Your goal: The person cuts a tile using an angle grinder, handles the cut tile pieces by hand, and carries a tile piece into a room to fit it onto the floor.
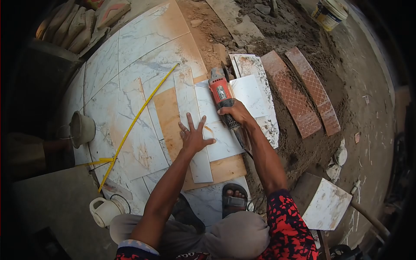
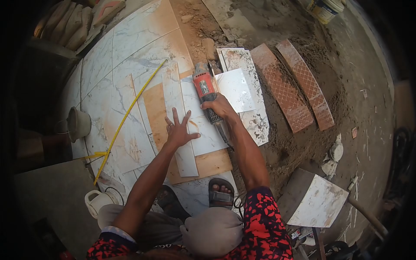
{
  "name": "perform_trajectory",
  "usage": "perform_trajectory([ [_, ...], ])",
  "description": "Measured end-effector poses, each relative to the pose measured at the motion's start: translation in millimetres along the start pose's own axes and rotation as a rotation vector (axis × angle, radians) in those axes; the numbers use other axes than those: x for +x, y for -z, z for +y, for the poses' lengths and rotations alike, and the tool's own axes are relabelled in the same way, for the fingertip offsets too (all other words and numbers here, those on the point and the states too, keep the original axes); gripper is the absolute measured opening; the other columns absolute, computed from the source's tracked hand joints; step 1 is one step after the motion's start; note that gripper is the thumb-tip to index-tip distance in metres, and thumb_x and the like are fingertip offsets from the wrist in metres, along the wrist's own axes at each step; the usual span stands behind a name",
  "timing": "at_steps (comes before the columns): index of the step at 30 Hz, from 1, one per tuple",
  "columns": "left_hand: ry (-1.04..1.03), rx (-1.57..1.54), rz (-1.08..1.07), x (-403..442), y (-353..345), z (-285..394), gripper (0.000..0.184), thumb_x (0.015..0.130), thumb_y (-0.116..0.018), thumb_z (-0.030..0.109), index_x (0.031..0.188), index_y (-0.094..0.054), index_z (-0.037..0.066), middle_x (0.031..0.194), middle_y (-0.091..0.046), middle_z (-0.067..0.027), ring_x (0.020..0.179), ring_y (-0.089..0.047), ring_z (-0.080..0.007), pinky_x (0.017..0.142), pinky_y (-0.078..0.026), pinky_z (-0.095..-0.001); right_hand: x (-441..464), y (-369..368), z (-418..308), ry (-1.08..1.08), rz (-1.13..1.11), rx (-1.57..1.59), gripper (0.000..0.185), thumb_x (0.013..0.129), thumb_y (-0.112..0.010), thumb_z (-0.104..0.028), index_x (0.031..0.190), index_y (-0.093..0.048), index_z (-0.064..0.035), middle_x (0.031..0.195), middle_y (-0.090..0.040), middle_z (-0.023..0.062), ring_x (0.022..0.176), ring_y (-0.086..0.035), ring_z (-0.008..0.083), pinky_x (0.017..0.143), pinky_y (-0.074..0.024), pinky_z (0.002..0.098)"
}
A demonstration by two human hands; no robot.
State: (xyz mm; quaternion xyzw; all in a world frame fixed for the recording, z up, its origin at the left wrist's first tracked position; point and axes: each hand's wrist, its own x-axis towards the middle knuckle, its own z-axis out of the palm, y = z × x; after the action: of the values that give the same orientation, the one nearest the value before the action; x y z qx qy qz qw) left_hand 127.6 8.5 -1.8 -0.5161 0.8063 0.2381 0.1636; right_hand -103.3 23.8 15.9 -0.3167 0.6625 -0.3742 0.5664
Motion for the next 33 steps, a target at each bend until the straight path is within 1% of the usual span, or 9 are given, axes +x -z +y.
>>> perform_trajectory([
  [5, 0.003, -0.004, -0.008, -0.2, 0.3, -0.1, 0.115, 0.062, -0.084, 0.059, 0.154, -0.021, 0.034, 0.159, 0.017, -0.0229, 0.133, 0.003, -0.0709, 0.101, -0.027, -0.0767, -8.4, -2.2, 6.6, 0.019, 0.005, 0.018, 0.053, 0.059, -0.077, -0.028, 0.1, -0.064, 0.0023, 0.087, -0.067, 0.0136, 0.076, -0.064, 0.0234, 0.071, -0.0497, 0.034],
  [7, 0.002, -0.004, -0.006, -0.4, 0.5, 0.1, 0.114, 0.062, -0.084, 0.059, 0.154, -0.021, 0.033, 0.159, 0.017, -0.023, 0.133, 0.003, -0.071, 0.101, -0.027, -0.0768, -8.6, -3.3, 9.5, 0.04, 0.035, 0.014, 0.05, 0.06, -0.077, -0.028, 0.098, -0.064, 0.0015, 0.085, -0.067, 0.0132, 0.074, -0.063, 0.0231, 0.071, -0.0494, 0.0337],
  [11, 0.003, 0.008, -0.006, -0.8, 1.4, 1.0, 0.114, 0.062, -0.083, 0.059, 0.154, -0.021, 0.033, 0.159, 0.017, -0.0233, 0.133, 0.002, -0.0714, 0.1, -0.028, -0.0769, -5.6, -1.4, 7.2, 0.025, 0.023, 0.001, 0.048, 0.06, -0.076, -0.028, 0.097, -0.065, 0.0007, 0.084, -0.067, 0.0127, 0.073, -0.063, 0.0227, 0.07, -0.0491, 0.0336],
  [16, 0.003, 0.013, -0.006, -0.7, 1.3, 1.0, 0.114, 0.062, -0.083, 0.06, 0.154, -0.022, 0.033, 0.159, 0.016, -0.0236, 0.133, 0.002, -0.0718, 0.1, -0.028, -0.0766, -3.0, -0.3, 2.4, -0.026, -0.019, 0.017, 0.05, 0.06, -0.076, -0.028, 0.098, -0.065, 0.0009, 0.084, -0.067, 0.0127, 0.073, -0.063, 0.0229, 0.07, -0.049, 0.0338],
  [25, 0.004, 0.014, -0.012, -0.7, 1.9, 0.8, 0.114, 0.062, -0.083, 0.06, 0.154, -0.021, 0.034, 0.159, 0.017, -0.0241, 0.133, 0.001, -0.0719, 0.1, -0.028, -0.0763, -15.0, -2.9, 13.8, 0.035, 0.023, -0.008, 0.059, 0.06, -0.077, -0.029, 0.107, -0.062, 0.0024, 0.09, -0.067, 0.0143, 0.079, -0.064, 0.0241, 0.076, -0.0499, 0.0332],
  [33, 0.01, 0.018, -0.037, 1.0, 4.1, 1.1, 0.117, 0.061, -0.084, 0.06, 0.154, -0.019, 0.034, 0.158, 0.018, -0.0243, 0.132, 0.001, -0.0722, 0.1, -0.029, -0.0763, -8.9, -0.5, 8.7, -0.014, -0.009, 0.028, 0.055, 0.059, -0.077, -0.029, 0.102, -0.063, 0.0022, 0.087, -0.067, 0.0137, 0.076, -0.064, 0.0237, 0.074, -0.0498, 0.0334],
])
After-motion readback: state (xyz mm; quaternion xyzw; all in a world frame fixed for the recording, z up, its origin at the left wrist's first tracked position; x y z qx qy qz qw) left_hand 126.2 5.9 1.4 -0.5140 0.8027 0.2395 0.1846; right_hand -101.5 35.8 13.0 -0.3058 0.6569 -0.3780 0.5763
